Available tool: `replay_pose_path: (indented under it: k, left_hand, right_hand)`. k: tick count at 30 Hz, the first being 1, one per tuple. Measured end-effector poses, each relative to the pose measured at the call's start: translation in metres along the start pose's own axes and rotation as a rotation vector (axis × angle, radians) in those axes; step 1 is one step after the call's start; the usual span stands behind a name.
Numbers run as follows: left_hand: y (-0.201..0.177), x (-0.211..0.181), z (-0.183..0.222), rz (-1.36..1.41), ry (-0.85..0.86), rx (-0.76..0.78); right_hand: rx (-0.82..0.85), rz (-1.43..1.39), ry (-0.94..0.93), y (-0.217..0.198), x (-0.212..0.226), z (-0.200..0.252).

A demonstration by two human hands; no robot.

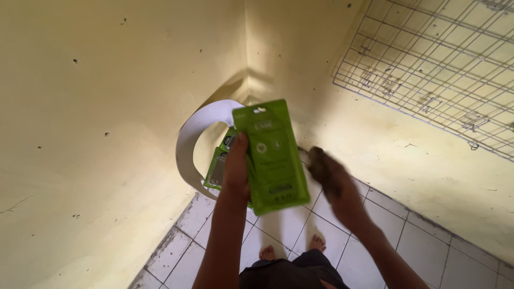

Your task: The person wipes the plastic packaging of several phone cases with a dark cloth. They pick up each case from a white plastic chair, wipe it, and hang it on a wall-mounted wire grid display. The process is repeated for multiple cases of different colors.

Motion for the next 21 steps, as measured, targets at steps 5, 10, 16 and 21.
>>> replay_pose_path:
  k: [5,10,16,21]
  left_hand:
    - [0.005,0.026,0.013,-0.123,-0.006,-0.114]
    - [0.003,0.038,0.024,-0.029,-0.036,-0.027]
    - [-0.036,0.034,0.033,-0.238,0.107,-0.205]
    - [-0.03,0.058,0.029,-0.856,0.425,-0.374]
  right_hand:
    - [0.101,0.582,-0.558,0.011,0.043,0.005]
    - [0.171,0.448,-0.615,0.028,0.029,-0.031]
    - [-0.058,0.112,-0.129,-0.008,-0.005,-0.06]
    - [-0.042,-0.126,0.073,0.036,0.008,-0.002]
Point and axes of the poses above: each hand's wrist, its own z-axis away from the middle knuckle, its own y-axis out of the palm, x = y × z, the point moved 6 cm from there along -z, towards the middle knuckle, and after that the axes turned 3 degrees about -y, right-handed, at the moved point
